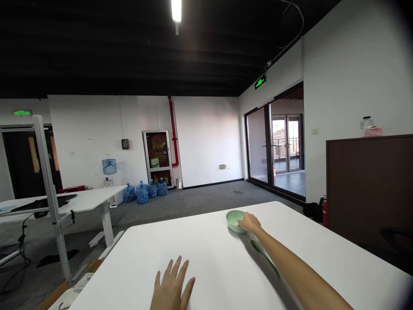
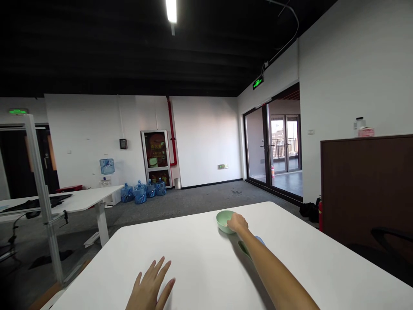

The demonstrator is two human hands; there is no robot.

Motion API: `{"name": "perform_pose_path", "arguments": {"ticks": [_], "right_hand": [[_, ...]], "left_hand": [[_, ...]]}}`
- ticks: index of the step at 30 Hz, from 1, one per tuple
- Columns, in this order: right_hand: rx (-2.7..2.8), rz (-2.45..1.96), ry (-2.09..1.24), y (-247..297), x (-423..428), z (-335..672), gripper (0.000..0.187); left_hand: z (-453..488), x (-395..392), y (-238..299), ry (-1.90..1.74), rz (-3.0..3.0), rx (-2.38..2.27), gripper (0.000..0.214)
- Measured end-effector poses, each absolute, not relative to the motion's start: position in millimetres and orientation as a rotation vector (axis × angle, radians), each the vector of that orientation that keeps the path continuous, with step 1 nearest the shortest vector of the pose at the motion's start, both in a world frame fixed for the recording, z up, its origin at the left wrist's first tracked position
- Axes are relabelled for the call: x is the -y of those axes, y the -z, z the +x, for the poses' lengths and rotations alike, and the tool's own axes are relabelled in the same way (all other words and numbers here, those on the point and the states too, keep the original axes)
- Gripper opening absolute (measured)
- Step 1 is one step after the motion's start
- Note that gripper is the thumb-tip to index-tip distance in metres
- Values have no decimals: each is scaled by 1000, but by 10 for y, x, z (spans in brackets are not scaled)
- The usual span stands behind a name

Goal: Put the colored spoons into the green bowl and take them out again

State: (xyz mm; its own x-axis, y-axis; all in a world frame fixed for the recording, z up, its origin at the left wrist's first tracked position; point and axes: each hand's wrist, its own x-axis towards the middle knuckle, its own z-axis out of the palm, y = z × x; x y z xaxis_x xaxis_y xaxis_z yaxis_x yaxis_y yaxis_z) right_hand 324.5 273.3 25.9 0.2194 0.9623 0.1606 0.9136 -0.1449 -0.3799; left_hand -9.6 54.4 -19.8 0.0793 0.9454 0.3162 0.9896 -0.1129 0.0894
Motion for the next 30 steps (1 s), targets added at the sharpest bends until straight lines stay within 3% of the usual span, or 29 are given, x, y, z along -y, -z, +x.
{"name": "perform_pose_path", "arguments": {"ticks": [8,16,30], "right_hand": [[1822,-1914,-44,-379,-2226,3385,50],[1829,-1719,-14,-159,-1416,3539,63],[1866,-1741,-109,484,-988,3685,62]], "left_hand": [[-37,-543,171,435,-2190,1969,53],[49,-509,123,424,-2183,1972,52],[98,-455,31,407,-2171,1971,53]]}}
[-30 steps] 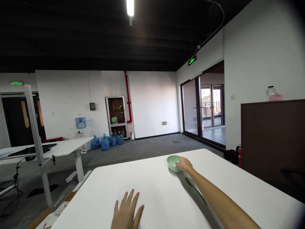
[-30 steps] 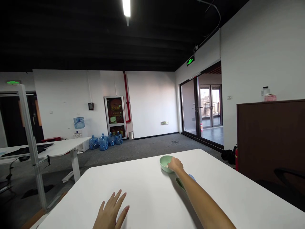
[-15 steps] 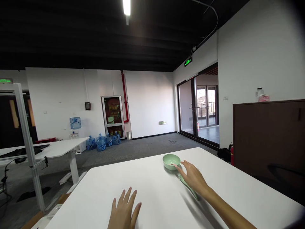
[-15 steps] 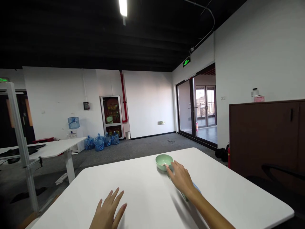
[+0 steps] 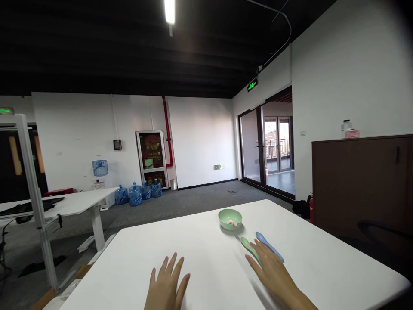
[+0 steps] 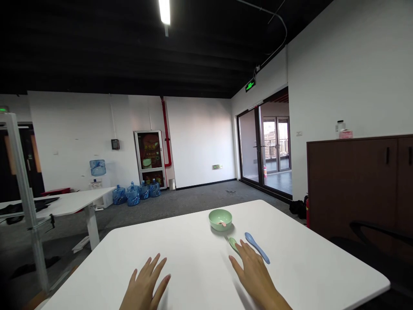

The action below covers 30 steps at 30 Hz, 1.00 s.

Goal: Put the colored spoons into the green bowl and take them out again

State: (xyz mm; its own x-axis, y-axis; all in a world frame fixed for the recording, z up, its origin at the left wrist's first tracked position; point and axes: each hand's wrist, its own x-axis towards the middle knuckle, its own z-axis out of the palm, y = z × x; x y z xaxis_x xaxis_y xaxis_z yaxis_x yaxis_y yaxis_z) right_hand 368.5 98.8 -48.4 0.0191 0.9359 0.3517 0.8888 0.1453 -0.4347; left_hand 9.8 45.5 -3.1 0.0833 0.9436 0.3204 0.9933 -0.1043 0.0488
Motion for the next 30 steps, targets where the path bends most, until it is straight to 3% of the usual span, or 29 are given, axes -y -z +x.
{"name": "perform_pose_path", "arguments": {"ticks": [10,21,30], "right_hand": [[1911,-1726,-88,417,-1076,3645,61],[1942,-1797,86,-243,-1824,3427,45],[1887,-2077,-151,-364,-2690,3180,29]], "left_hand": [[119,-435,6,367,-2167,1994,52],[88,-450,1,360,-2159,2009,53],[-40,-547,214,484,-2190,1976,52]]}}
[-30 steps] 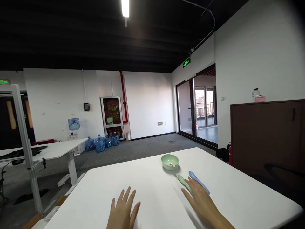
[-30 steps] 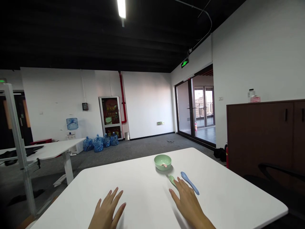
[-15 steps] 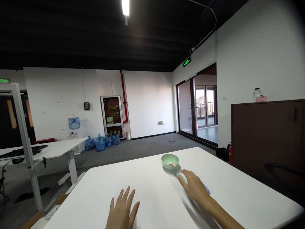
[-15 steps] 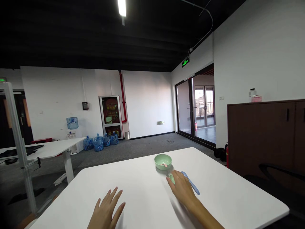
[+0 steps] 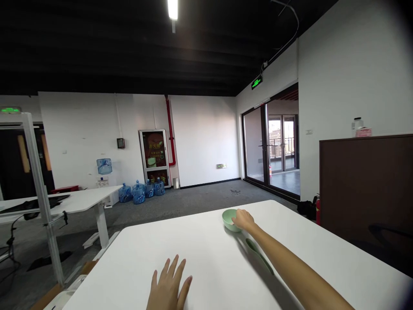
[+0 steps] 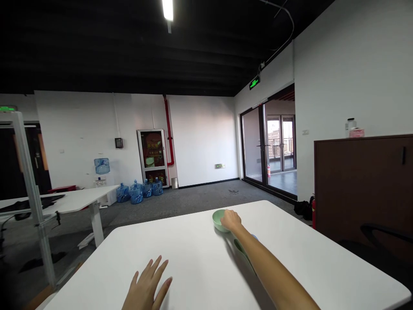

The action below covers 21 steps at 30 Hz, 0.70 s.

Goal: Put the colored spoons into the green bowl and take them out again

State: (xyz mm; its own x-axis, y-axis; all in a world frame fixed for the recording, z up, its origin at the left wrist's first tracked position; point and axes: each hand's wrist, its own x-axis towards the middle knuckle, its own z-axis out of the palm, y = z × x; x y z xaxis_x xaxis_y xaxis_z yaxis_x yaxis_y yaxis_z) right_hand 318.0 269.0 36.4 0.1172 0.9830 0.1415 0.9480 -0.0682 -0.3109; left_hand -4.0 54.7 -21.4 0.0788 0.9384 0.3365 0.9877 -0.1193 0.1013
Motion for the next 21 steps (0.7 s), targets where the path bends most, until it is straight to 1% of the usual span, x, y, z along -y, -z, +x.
{"name": "perform_pose_path", "arguments": {"ticks": [8,15,19,21], "right_hand": [[1830,-2184,-309,-191,-2928,3156,44],[1837,-2140,-267,-223,-2833,3133,40],[1830,-2079,-195,-310,-2647,3214,45],[1830,-2046,-158,-364,-2507,3295,41]], "left_hand": [[-109,-575,227,472,-2192,1986,53],[-129,-562,237,505,-2196,2006,53],[-91,-557,229,504,-2197,1999,53],[-58,-545,206,469,-2194,1999,53]]}}
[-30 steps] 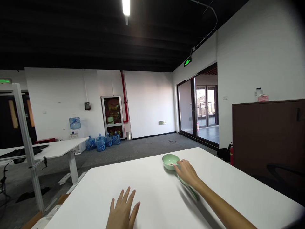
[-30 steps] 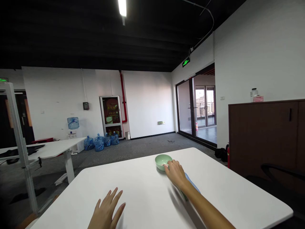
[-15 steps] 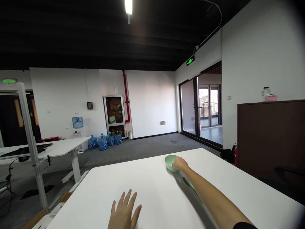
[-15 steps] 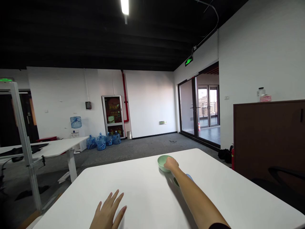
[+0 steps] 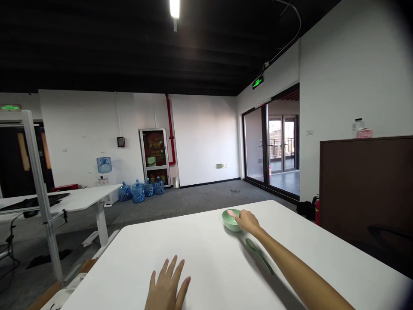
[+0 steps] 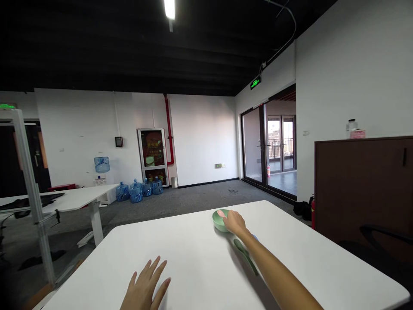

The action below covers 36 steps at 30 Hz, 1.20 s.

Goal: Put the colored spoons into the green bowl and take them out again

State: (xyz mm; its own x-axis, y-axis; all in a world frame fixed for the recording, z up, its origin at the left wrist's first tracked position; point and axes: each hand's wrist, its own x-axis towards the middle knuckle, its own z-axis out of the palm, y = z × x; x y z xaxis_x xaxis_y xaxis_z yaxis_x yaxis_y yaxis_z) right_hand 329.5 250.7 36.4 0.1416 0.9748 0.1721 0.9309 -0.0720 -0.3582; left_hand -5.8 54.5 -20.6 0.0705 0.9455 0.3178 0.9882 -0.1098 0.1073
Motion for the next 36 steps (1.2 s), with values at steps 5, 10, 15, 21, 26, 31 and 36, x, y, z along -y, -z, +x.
{"name": "perform_pose_path", "arguments": {"ticks": [5,10,15,21,26,31,36], "right_hand": [[1829,-1959,-87,-401,-2051,3525,33],[1829,-1897,-96,-184,-1614,3640,33],[1918,-1926,-120,108,-1363,3626,37],[1965,-1980,-111,362,-1336,3542,37],[1996,-2018,-94,439,-1356,3487,40],[2011,-2043,-98,469,-1367,3467,46],[2062,-2046,-79,472,-1364,3468,62]], "left_hand": [[22,-483,119,402,-2186,1988,53],[92,-429,45,372,-2176,1997,52],[120,-399,12,404,-2188,1968,52],[151,-424,13,357,-2188,1968,52],[159,-450,19,322,-2181,1962,52],[130,-462,50,326,-2172,1955,52],[122,-446,59,349,-2179,1945,52]]}}
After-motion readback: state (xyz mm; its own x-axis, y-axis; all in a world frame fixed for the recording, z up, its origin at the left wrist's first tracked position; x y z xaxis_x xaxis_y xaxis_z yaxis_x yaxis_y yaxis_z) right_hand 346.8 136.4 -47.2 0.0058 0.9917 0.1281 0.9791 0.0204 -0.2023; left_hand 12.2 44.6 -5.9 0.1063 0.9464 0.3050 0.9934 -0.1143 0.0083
